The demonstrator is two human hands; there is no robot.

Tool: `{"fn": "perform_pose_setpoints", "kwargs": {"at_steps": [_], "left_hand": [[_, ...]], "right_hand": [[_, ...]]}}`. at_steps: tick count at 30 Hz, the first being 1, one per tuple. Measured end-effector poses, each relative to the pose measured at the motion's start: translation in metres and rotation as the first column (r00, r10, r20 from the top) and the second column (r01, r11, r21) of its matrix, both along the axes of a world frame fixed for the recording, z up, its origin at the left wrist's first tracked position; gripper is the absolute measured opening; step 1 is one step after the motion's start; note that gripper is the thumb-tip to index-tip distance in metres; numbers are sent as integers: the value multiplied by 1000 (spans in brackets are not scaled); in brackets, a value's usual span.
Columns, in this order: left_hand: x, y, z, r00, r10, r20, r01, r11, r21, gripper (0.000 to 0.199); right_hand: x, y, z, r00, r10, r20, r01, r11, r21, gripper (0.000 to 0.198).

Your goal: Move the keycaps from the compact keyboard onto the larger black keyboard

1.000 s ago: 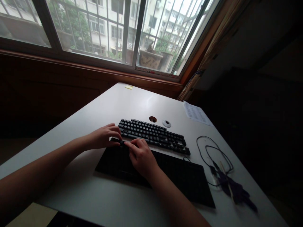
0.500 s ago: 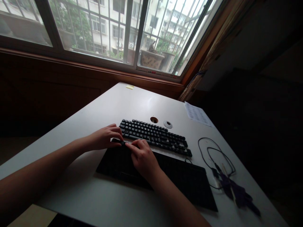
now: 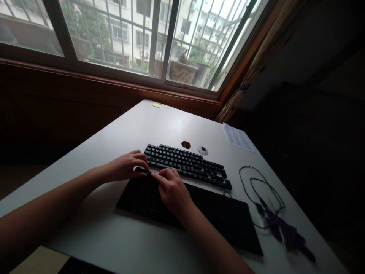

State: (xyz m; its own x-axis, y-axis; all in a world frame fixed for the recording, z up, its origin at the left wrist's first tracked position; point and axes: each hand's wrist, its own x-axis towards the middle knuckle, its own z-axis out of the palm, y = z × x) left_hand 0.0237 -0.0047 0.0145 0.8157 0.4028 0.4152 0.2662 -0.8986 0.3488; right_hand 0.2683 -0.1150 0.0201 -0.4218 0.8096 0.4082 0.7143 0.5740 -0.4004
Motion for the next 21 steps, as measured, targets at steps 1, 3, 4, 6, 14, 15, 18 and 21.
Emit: {"fn": "perform_pose_setpoints", "kwargs": {"at_steps": [1, 3, 4, 6, 14, 15, 18, 21], "left_hand": [[0, 0, 0, 1000, 0, 0, 0, 1000, 0, 14], [0, 0, 0, 1000, 2, -5, -2, 1000, 1, 14], [0, 0, 0, 1000, 3, -7, -3, 1000, 2, 14], [0, 0, -1, 1000, 6, -12, -6, 1000, 2, 14], [0, 0, 0, 1000, 1, -12, -1, 1000, 9, 14], [0, 0, 1, 1000, 0, -9, 1, 1000, 11, 14], [0, -1, 2, 1000, 0, 0, 0, 1000, 6, 14], [0, -1, 2, 1000, -4, 6, 4, 1000, -1, 15]], "right_hand": [[0, 0, 0, 1000, 0, 5, 0, 1000, -1, 47], [-1, 0, 0, 1000, 0, 12, 0, 1000, 1, 47], [-1, 0, 0, 1000, -1, 16, 1, 1000, 3, 47], [-1, 0, 0, 1000, -5, 28, 5, 1000, 11, 47], [-2, -4, -3, 994, -16, 104, 14, 1000, 26, 44], [-2, -4, -2, 994, -19, 106, 17, 1000, 26, 45], [-3, -5, -2, 995, -28, 91, 26, 999, 26, 50], [-3, -5, -3, 996, -28, 81, 26, 999, 27, 52]]}}
